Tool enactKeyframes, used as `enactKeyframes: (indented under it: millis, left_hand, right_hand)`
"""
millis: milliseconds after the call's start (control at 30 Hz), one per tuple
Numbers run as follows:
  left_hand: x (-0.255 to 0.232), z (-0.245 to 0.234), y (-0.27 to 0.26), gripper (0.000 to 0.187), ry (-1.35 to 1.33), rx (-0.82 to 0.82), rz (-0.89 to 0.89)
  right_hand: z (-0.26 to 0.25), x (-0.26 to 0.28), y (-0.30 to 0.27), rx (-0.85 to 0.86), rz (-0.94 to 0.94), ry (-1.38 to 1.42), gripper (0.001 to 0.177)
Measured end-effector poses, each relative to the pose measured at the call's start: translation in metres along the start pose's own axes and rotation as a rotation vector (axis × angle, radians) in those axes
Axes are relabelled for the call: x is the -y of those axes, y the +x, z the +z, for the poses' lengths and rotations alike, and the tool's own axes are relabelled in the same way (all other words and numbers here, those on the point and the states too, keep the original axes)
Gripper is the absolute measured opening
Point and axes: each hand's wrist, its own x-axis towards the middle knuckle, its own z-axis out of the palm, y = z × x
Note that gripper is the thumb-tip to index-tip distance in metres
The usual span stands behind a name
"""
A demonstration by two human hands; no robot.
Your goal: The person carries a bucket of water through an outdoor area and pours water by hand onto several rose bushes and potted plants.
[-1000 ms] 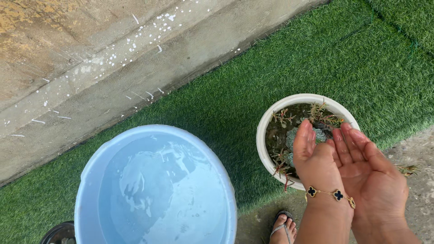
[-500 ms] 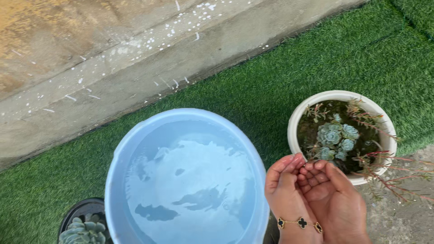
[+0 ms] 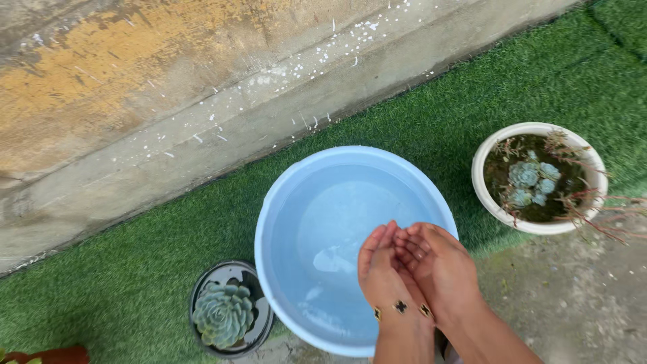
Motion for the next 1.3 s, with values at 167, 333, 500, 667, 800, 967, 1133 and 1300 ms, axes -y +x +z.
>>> enactKeyframes:
  millis: [167,333,500,667,800,967,1133,1300]
  left_hand:
    - [-0.043,0.02,-0.033,0.031,0.067,0.075,0.03]
    - [-0.064,0.035,-0.062,0.034,0.082,0.185,0.061]
    - [-0.066,0.041,-0.064,0.027,0.332,0.278,0.116]
    - [-0.061,0.033,-0.046,0.02,0.656,0.17,0.155]
    - [-0.042,0.028,-0.042,0.019,0.853,0.215,0.202]
    - [-0.04,0.026,-0.045,0.018,0.994,0.187,0.147]
    - [-0.038,0.042,-0.048,0.019,0.974,0.17,0.148]
    - [-0.011,0.051,-0.051,0.015,0.97,0.164,0.182]
  right_hand:
    - [0.047,0.018,-0.035,0.044,-0.017,-0.129,0.021]
    - [0.069,0.043,-0.071,0.13,-0.038,-0.138,0.019]
    - [0.072,0.072,-0.087,0.142,-0.021,-0.215,0.017]
    - [0.06,0.092,-0.096,0.077,-0.003,-0.352,0.021]
    - [0.048,0.099,-0.095,0.081,0.014,-0.473,0.02]
    - [0.029,0.104,-0.087,0.062,0.021,-0.556,0.019]
    - [0.02,0.12,-0.083,0.088,0.039,-0.618,0.02]
    - [0.016,0.152,-0.085,0.19,0.032,-0.671,0.019]
